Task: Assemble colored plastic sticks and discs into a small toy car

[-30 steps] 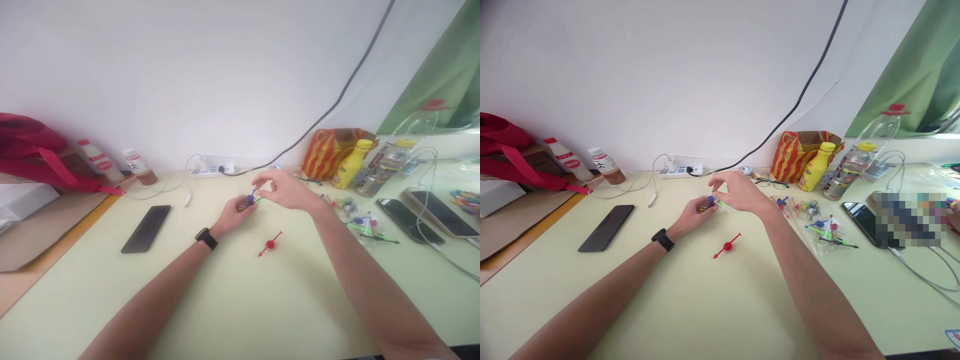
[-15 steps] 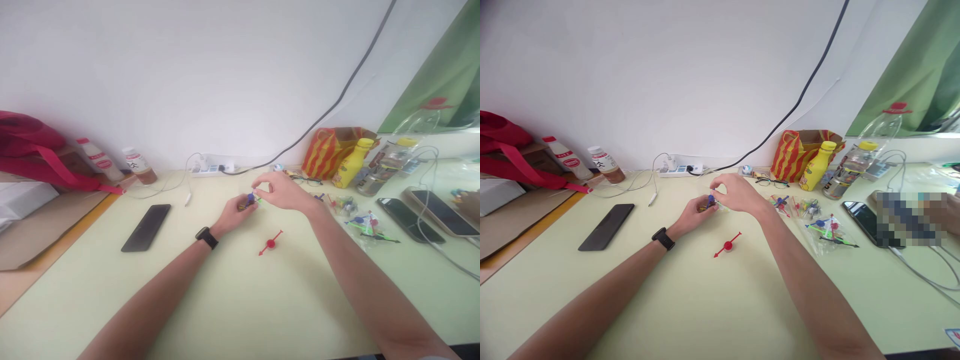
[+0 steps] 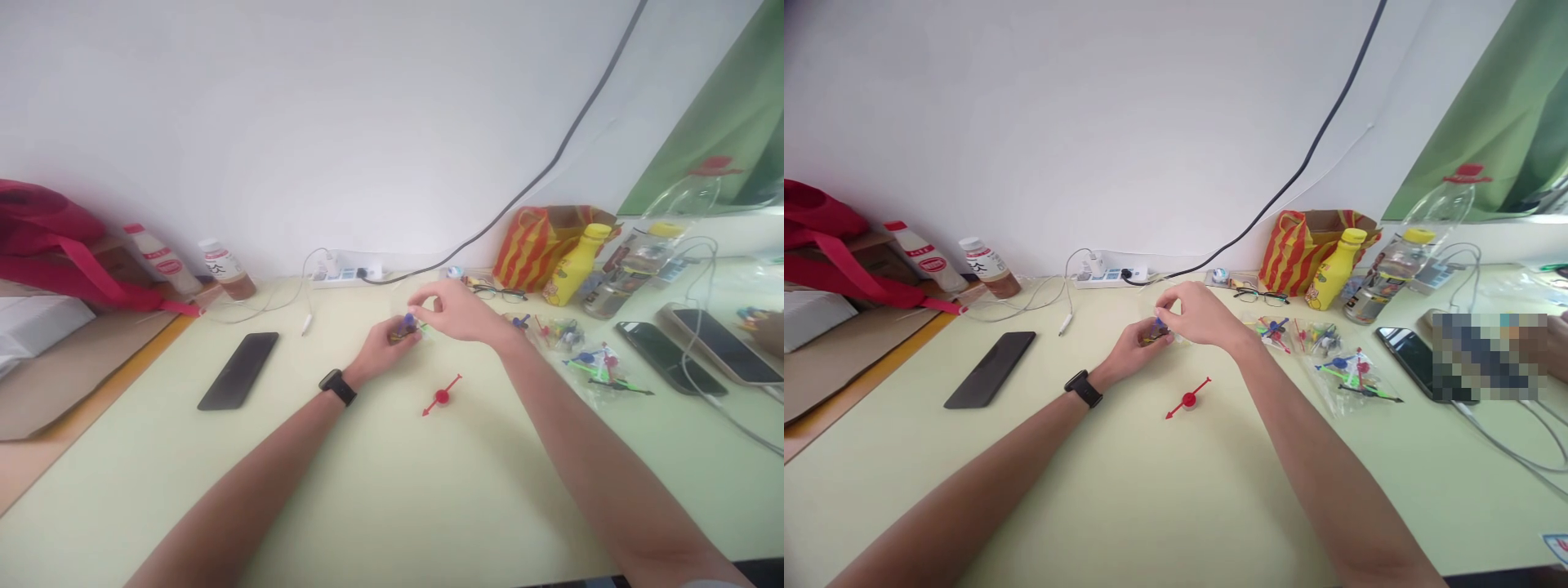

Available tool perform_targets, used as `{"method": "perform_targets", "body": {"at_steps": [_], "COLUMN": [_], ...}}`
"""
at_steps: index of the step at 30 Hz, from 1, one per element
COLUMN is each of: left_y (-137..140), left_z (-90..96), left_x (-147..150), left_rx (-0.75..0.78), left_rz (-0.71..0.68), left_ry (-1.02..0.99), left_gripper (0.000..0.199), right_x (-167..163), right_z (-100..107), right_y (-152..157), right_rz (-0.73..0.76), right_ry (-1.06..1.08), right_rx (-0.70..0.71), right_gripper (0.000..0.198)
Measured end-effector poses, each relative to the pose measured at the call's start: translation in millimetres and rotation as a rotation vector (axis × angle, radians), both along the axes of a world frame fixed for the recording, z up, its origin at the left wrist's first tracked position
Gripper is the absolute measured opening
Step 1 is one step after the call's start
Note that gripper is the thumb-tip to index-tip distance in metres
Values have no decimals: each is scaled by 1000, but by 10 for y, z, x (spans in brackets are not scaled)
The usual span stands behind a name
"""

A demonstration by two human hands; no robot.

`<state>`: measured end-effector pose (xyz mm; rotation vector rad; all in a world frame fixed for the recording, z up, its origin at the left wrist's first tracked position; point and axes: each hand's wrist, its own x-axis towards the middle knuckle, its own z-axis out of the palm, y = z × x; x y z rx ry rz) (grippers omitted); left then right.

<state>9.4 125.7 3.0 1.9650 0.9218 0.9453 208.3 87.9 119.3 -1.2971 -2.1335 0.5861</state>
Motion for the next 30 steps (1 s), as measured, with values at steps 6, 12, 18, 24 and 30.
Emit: {"method": "perform_targets", "body": {"at_steps": [6, 12, 18, 24, 30], "left_y": [9, -1, -6, 69, 98], "left_z": [-42, -45, -19, -33, -83], "left_x": [8, 19, 6, -25, -55], "left_rx": [10, 10, -12, -44, -62], "left_rz": [-2, -7, -14, 25, 31], "left_ry": [-6, -18, -39, -74, -74], "left_gripper": [36, 37, 39, 38, 55], "right_x": [-84, -95, -70, 36, 232], "right_z": [-49, -59, -61, 126, -42], "right_y": [-5, -27, -32, -105, 0], "right_rz": [-6, -17, -77, 1, 311], "right_ry": [7, -164, -208, -83, -412], "right_rx": [-35, -30, 86, 160, -421], "right_gripper": [30, 42, 32, 22, 20]}}
